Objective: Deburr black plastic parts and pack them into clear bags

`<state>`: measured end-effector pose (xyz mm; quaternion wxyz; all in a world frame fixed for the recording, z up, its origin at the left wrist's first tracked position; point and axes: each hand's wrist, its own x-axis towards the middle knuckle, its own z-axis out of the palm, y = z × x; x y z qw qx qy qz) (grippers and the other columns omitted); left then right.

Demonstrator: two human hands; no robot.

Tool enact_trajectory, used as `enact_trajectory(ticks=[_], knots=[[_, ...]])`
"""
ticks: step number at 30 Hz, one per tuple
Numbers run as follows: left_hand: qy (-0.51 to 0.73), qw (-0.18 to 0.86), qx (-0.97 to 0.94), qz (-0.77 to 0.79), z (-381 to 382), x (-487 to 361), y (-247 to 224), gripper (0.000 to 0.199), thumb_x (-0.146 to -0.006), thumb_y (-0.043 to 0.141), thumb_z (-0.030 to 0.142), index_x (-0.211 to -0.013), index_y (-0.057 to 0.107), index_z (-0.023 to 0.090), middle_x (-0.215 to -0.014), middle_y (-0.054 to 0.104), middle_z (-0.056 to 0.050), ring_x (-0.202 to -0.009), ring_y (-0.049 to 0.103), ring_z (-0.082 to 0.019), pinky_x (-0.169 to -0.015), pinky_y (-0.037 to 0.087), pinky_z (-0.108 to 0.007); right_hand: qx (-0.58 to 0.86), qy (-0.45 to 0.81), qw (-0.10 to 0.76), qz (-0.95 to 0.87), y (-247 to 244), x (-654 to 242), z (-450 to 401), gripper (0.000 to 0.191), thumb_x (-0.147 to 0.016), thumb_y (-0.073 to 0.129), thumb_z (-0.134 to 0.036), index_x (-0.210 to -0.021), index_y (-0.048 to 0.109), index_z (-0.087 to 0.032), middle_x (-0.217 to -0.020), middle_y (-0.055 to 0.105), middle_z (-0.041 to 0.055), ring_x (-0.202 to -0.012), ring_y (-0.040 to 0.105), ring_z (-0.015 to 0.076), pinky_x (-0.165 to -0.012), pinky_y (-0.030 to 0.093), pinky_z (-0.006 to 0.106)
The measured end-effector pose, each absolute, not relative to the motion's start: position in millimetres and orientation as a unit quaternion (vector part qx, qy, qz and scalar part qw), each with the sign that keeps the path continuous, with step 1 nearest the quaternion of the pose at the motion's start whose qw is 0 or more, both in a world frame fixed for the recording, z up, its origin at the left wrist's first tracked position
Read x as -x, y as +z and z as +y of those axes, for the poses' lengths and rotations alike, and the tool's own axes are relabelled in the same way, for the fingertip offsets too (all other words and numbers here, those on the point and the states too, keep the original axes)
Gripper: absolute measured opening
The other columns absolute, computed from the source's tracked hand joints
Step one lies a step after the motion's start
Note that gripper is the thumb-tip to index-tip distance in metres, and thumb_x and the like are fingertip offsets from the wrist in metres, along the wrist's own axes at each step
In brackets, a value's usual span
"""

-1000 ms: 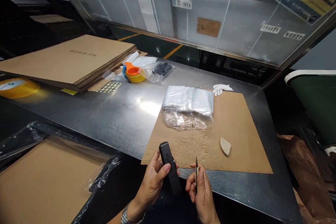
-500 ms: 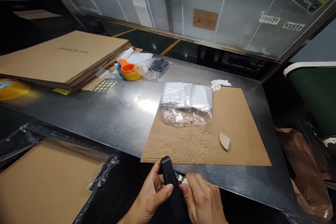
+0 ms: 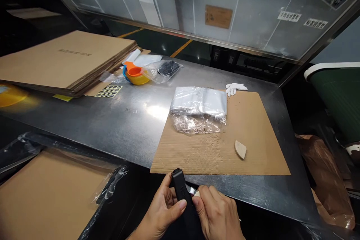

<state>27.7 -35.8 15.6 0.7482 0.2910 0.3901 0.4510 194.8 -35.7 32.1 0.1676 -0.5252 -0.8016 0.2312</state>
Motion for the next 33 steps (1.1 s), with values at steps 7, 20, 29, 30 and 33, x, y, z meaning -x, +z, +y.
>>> enact_trajectory(ticks=[7, 20, 29, 30, 33], knots=[[0.446, 0.749, -0.299, 0.389, -38, -27, 14, 0.057, -0.07, 0.071, 0.039, -0.113, 0.038, 0.021, -0.083, 0.062, -0.003, -0.078, 0.06, -0.017, -0.069, 0.044, -0.028, 0.536, 0.212, 0.168, -0.8, 29, -193, -34, 0.033, -0.096, 0.027, -0.035, -0.082, 0.055, -0.022, -0.063, 0.058, 0.0005, -0.052, 0.059, 0.0138, -0.048, 0.036, 0.022], [0.439, 0.771, -0.237, 0.397, -40, -31, 16, 0.066, -0.064, 0.075, 0.043, -0.115, 0.04, 0.02, -0.09, 0.065, -0.009, -0.087, 0.064, -0.025, -0.081, 0.046, -0.041, 0.565, 0.332, 0.179, -0.734, 24, -200, -31, 0.036, -0.096, 0.027, -0.039, -0.075, 0.051, -0.023, -0.068, 0.057, 0.0002, -0.059, 0.056, 0.0135, -0.056, 0.038, 0.023], [0.449, 0.779, -0.255, 0.356, -39, -34, 26, 0.059, -0.066, 0.073, 0.043, -0.112, 0.042, 0.021, -0.082, 0.065, -0.004, -0.082, 0.063, -0.021, -0.073, 0.044, -0.033, 0.526, 0.297, 0.182, -0.776, 40, -193, -30, 0.036, -0.096, 0.027, -0.037, -0.075, 0.052, -0.022, -0.064, 0.057, 0.0006, -0.055, 0.057, 0.013, -0.052, 0.04, 0.022], [0.448, 0.78, -0.256, 0.355, -39, -34, 27, 0.059, -0.067, 0.072, 0.043, -0.112, 0.041, 0.021, -0.082, 0.065, -0.004, -0.081, 0.063, -0.021, -0.072, 0.044, -0.032, 0.526, 0.29, 0.182, -0.778, 40, -193, -30, 0.036, -0.096, 0.027, -0.037, -0.075, 0.052, -0.022, -0.064, 0.057, 0.0005, -0.054, 0.057, 0.0131, -0.052, 0.04, 0.022], [0.443, 0.781, -0.26, 0.356, -40, -33, 27, 0.058, -0.067, 0.072, 0.043, -0.111, 0.041, 0.021, -0.083, 0.065, -0.004, -0.079, 0.062, -0.019, -0.071, 0.043, -0.031, 0.527, 0.278, 0.18, -0.783, 38, -193, -30, 0.035, -0.096, 0.028, -0.037, -0.076, 0.052, -0.022, -0.063, 0.057, 0.0004, -0.053, 0.056, 0.0131, -0.05, 0.039, 0.022]])
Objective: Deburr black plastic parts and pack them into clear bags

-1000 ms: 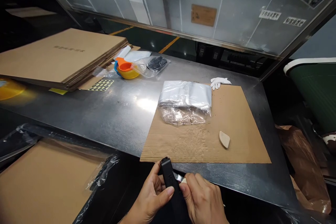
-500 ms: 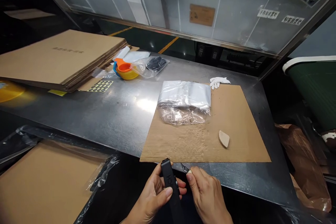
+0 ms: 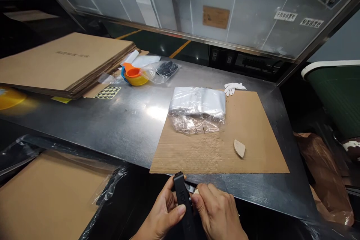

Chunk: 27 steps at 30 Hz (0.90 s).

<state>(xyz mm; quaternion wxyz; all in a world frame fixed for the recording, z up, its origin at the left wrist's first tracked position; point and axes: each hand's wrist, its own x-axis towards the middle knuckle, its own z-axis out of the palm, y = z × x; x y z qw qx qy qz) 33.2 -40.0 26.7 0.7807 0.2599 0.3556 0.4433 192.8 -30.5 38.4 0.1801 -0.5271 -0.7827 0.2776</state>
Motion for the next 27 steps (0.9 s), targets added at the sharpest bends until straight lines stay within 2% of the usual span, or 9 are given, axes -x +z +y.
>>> enact_trajectory(ticks=[11, 15, 17, 22, 27], knots=[[0.443, 0.773, -0.289, 0.351, -42, -31, 22, 0.053, -0.071, 0.07, 0.041, -0.111, 0.039, 0.022, -0.089, 0.065, -0.005, -0.085, 0.062, -0.018, -0.074, 0.043, -0.029, 0.532, 0.257, 0.159, -0.791, 35, -195, -34, 0.036, -0.097, 0.026, -0.038, -0.078, 0.053, -0.022, -0.064, 0.058, 0.0004, -0.054, 0.057, 0.0131, -0.051, 0.037, 0.021], [0.422, 0.775, -0.294, 0.367, -45, -30, 19, 0.064, -0.067, 0.073, 0.043, -0.116, 0.037, 0.021, -0.09, 0.065, -0.008, -0.085, 0.064, -0.021, -0.075, 0.045, -0.032, 0.576, 0.245, 0.133, -0.768, 23, -194, -29, 0.038, -0.096, 0.025, -0.04, -0.075, 0.052, -0.023, -0.064, 0.059, 0.0001, -0.054, 0.057, 0.0134, -0.05, 0.033, 0.022], [0.406, 0.787, -0.284, 0.367, -45, -29, 17, 0.069, -0.066, 0.073, 0.045, -0.117, 0.035, 0.02, -0.088, 0.066, -0.009, -0.082, 0.065, -0.023, -0.072, 0.047, -0.035, 0.591, 0.272, 0.131, -0.748, 15, -194, -26, 0.04, -0.096, 0.024, -0.042, -0.072, 0.05, -0.022, -0.063, 0.058, -0.0004, -0.054, 0.056, 0.013, -0.05, 0.032, 0.022], [0.404, 0.794, -0.264, 0.368, -42, -28, 14, 0.064, -0.07, 0.069, 0.046, -0.116, 0.034, 0.018, -0.084, 0.067, -0.009, -0.077, 0.067, -0.023, -0.074, 0.047, -0.037, 0.589, 0.384, 0.174, -0.69, 11, -196, -24, 0.041, -0.095, 0.025, -0.046, -0.071, 0.048, -0.021, -0.062, 0.052, -0.002, -0.056, 0.05, 0.0116, -0.054, 0.033, 0.022], [0.395, 0.807, -0.26, 0.355, -43, -29, 11, 0.062, -0.07, 0.069, 0.046, -0.115, 0.036, 0.018, -0.087, 0.067, -0.01, -0.08, 0.067, -0.024, -0.07, 0.046, -0.034, 0.538, 0.483, 0.244, -0.646, 21, -198, -20, 0.037, -0.092, 0.032, -0.05, -0.085, 0.053, -0.02, -0.069, 0.055, -0.0006, -0.062, 0.052, 0.0127, -0.058, 0.038, 0.022]])
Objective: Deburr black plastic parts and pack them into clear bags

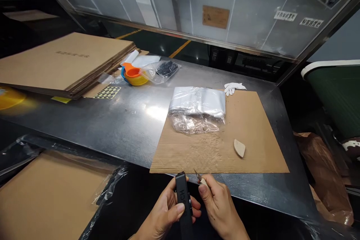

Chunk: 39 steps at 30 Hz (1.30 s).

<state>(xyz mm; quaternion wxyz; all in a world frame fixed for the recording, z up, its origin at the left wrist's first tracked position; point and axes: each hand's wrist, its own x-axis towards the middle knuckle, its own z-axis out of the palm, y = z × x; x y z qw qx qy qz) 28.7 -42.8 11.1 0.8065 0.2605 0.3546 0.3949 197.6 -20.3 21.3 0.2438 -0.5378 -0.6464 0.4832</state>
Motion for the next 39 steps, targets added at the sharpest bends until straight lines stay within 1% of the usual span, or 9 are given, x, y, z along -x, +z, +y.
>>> enact_trajectory(ticks=[4, 9, 15, 18, 22, 28, 31, 34, 39], knots=[[0.402, 0.815, -0.265, 0.321, -42, -31, 13, 0.063, -0.07, 0.069, 0.044, -0.117, 0.036, 0.018, -0.086, 0.067, -0.01, -0.08, 0.066, -0.023, -0.07, 0.046, -0.034, 0.509, 0.562, 0.276, -0.59, 23, -192, -18, 0.033, -0.085, 0.05, -0.051, -0.097, 0.051, -0.02, -0.055, 0.05, -0.0048, -0.049, 0.049, 0.011, -0.049, 0.038, 0.021], [0.388, 0.824, -0.28, 0.303, -43, -31, 15, 0.07, -0.068, 0.071, 0.043, -0.122, 0.034, 0.019, -0.088, 0.066, -0.009, -0.083, 0.065, -0.024, -0.072, 0.046, -0.035, 0.482, 0.635, 0.279, -0.535, 18, -183, -9, 0.034, -0.083, 0.052, -0.052, -0.091, 0.049, -0.02, -0.058, 0.047, -0.006, -0.044, 0.044, 0.0079, -0.043, 0.036, 0.019], [0.37, 0.831, -0.27, 0.315, -47, -28, 10, 0.072, -0.066, 0.071, 0.047, -0.119, 0.031, 0.018, -0.089, 0.067, -0.012, -0.08, 0.066, -0.025, -0.071, 0.047, -0.038, 0.575, 0.495, 0.286, -0.586, -14, -182, 10, 0.038, -0.091, 0.033, -0.052, -0.073, 0.042, -0.02, -0.058, 0.032, -0.0072, -0.049, 0.033, 0.0075, -0.048, 0.033, 0.019], [0.371, 0.835, -0.259, 0.314, -46, -27, 10, 0.065, -0.07, 0.069, 0.046, -0.117, 0.034, 0.018, -0.088, 0.068, -0.012, -0.078, 0.066, -0.024, -0.07, 0.047, -0.037, 0.603, 0.44, 0.267, -0.61, -27, -189, 17, 0.036, -0.091, 0.033, -0.049, -0.076, 0.046, -0.02, -0.059, 0.037, -0.0059, -0.052, 0.038, 0.0097, -0.051, 0.034, 0.021], [0.378, 0.834, -0.247, 0.317, -44, -27, 11, 0.066, -0.068, 0.07, 0.046, -0.116, 0.035, 0.018, -0.088, 0.068, -0.011, -0.08, 0.067, -0.025, -0.072, 0.047, -0.038, 0.65, 0.33, 0.233, -0.644, -34, -199, 27, 0.026, -0.09, 0.036, -0.039, -0.09, 0.054, -0.02, -0.074, 0.053, 0.0021, -0.067, 0.05, 0.0173, -0.063, 0.037, 0.028], [0.416, 0.806, -0.237, 0.347, -44, -28, 11, 0.066, -0.068, 0.07, 0.047, -0.114, 0.034, 0.018, -0.089, 0.069, -0.013, -0.078, 0.067, -0.025, -0.073, 0.048, -0.038, 0.683, 0.195, 0.208, -0.672, -51, -208, 46, 0.026, -0.083, 0.042, -0.026, -0.098, 0.06, -0.015, -0.089, 0.053, 0.015, -0.09, 0.047, 0.0329, -0.076, 0.038, 0.045], [0.438, 0.782, -0.212, 0.389, -40, -33, 8, 0.063, -0.071, 0.068, 0.045, -0.115, 0.032, 0.018, -0.089, 0.069, -0.014, -0.077, 0.067, -0.025, -0.069, 0.048, -0.036, 0.664, 0.176, 0.223, -0.692, -50, -212, 48, 0.033, -0.084, 0.044, -0.031, -0.108, 0.058, -0.011, -0.097, 0.053, 0.0181, -0.096, 0.045, 0.0342, -0.084, 0.036, 0.051], [0.467, 0.753, -0.161, 0.435, -33, -40, 5, 0.061, -0.074, 0.066, 0.042, -0.118, 0.032, 0.019, -0.09, 0.068, -0.014, -0.081, 0.066, -0.027, -0.068, 0.048, -0.036, 0.629, 0.182, 0.25, -0.713, -36, -216, 35, 0.037, -0.09, 0.039, -0.037, -0.115, 0.053, -0.015, -0.106, 0.054, 0.0148, -0.103, 0.046, 0.0289, -0.091, 0.038, 0.046], [0.555, 0.691, -0.08, 0.457, -22, -51, 9, 0.053, -0.072, 0.069, 0.038, -0.114, 0.042, 0.022, -0.109, 0.062, -0.011, -0.1, 0.06, -0.027, -0.077, 0.048, -0.038, 0.458, 0.392, 0.298, -0.74, -13, -214, -5, 0.063, -0.079, 0.045, -0.065, -0.131, 0.04, -0.029, -0.122, 0.053, 0.0066, -0.109, 0.051, 0.0231, -0.092, 0.043, 0.034]])
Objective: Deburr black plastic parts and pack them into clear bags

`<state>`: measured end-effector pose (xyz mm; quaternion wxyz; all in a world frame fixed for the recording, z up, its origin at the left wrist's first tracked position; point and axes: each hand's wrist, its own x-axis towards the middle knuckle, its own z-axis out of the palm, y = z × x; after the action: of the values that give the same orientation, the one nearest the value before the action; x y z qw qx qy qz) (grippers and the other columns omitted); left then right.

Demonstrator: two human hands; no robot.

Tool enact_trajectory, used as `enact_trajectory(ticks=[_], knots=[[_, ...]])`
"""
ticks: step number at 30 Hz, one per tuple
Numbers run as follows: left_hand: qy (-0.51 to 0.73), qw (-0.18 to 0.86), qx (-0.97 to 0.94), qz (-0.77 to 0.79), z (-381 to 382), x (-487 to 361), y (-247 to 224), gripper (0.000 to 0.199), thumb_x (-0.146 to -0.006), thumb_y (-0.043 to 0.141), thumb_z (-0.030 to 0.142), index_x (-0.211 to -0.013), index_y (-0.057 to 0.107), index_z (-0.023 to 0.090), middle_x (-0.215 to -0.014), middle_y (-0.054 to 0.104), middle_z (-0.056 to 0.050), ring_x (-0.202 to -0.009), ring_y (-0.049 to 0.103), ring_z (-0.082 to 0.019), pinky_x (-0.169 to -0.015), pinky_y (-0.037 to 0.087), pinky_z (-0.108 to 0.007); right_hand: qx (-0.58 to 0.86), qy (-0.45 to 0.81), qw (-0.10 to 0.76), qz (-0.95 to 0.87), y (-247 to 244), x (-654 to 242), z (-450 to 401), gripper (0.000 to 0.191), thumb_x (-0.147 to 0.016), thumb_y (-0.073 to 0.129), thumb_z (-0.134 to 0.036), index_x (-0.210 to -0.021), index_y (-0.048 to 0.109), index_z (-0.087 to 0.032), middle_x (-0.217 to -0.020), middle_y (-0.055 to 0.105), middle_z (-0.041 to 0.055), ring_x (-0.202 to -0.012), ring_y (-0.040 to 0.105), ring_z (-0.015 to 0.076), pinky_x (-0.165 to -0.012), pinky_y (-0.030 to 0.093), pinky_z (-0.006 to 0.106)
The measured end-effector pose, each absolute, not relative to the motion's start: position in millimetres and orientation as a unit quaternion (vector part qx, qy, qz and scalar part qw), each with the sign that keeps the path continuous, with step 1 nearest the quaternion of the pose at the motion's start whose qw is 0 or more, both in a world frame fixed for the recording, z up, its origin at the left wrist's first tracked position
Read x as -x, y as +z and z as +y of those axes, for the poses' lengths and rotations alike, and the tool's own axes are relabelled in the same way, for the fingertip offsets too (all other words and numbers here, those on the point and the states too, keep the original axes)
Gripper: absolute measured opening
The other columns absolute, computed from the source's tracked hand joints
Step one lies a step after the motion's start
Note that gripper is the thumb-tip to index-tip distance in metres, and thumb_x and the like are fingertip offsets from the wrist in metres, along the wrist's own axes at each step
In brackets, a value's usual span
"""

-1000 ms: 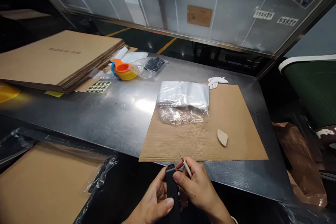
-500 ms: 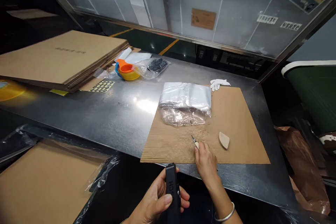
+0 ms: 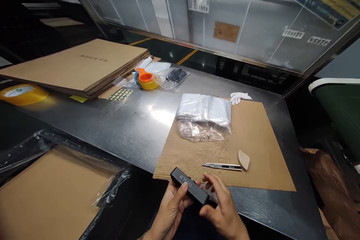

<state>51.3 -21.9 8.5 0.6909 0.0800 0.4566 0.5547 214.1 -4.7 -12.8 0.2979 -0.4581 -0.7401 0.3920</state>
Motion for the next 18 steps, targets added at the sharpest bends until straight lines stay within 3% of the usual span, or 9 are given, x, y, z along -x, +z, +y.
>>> enact_trajectory(ticks=[2, 6, 9, 11, 18], knots=[[0.57, 0.683, -0.075, 0.451, -21, -54, 11, 0.051, -0.072, 0.069, 0.035, -0.114, 0.043, 0.024, -0.112, 0.061, -0.009, -0.103, 0.058, -0.025, -0.079, 0.047, -0.037, 0.432, 0.466, 0.309, -0.707, -12, -212, -14, 0.063, -0.076, 0.054, -0.062, -0.128, 0.043, -0.03, -0.121, 0.056, 0.0064, -0.109, 0.053, 0.024, -0.093, 0.043, 0.033], [0.57, 0.669, -0.124, 0.461, -25, -54, 8, 0.039, -0.075, 0.065, 0.04, -0.106, 0.048, 0.023, -0.103, 0.063, -0.006, -0.094, 0.059, -0.023, -0.074, 0.048, -0.034, 0.491, 0.512, 0.352, -0.61, -14, -218, -13, 0.029, -0.082, 0.058, -0.042, -0.107, 0.059, -0.028, -0.101, 0.065, 0.0048, -0.096, 0.059, 0.0226, -0.083, 0.046, 0.03], [0.575, 0.62, -0.236, 0.479, -32, -47, 2, 0.03, -0.074, 0.066, 0.04, -0.094, 0.056, 0.019, -0.088, 0.063, -0.004, -0.085, 0.059, -0.021, -0.076, 0.046, -0.032, 0.493, 0.541, 0.375, -0.569, -14, -231, -5, 0.03, -0.078, 0.061, -0.047, -0.099, 0.064, -0.027, -0.091, 0.064, 0.0044, -0.087, 0.059, 0.0224, -0.076, 0.046, 0.03], [0.581, 0.573, -0.316, 0.484, -37, -40, -2, 0.027, -0.074, 0.066, 0.037, -0.092, 0.06, 0.019, -0.089, 0.062, -0.005, -0.085, 0.057, -0.02, -0.078, 0.044, -0.03, 0.48, 0.563, 0.387, -0.55, -12, -239, 1, 0.032, -0.075, 0.062, -0.05, -0.098, 0.064, -0.027, -0.088, 0.063, 0.0038, -0.082, 0.057, 0.021, -0.073, 0.045, 0.029], [0.607, 0.445, -0.485, 0.446, -46, -27, -10, 0.023, -0.075, 0.065, 0.033, -0.096, 0.067, 0.024, -0.077, 0.051, -0.004, -0.068, 0.049, -0.016, -0.063, 0.041, -0.03, 0.42, 0.646, 0.403, -0.494, 2, -236, 25, 0.038, -0.071, 0.067, -0.051, -0.099, 0.061, -0.025, -0.083, 0.056, 0.0025, -0.073, 0.052, 0.0171, -0.064, 0.041, 0.027]])
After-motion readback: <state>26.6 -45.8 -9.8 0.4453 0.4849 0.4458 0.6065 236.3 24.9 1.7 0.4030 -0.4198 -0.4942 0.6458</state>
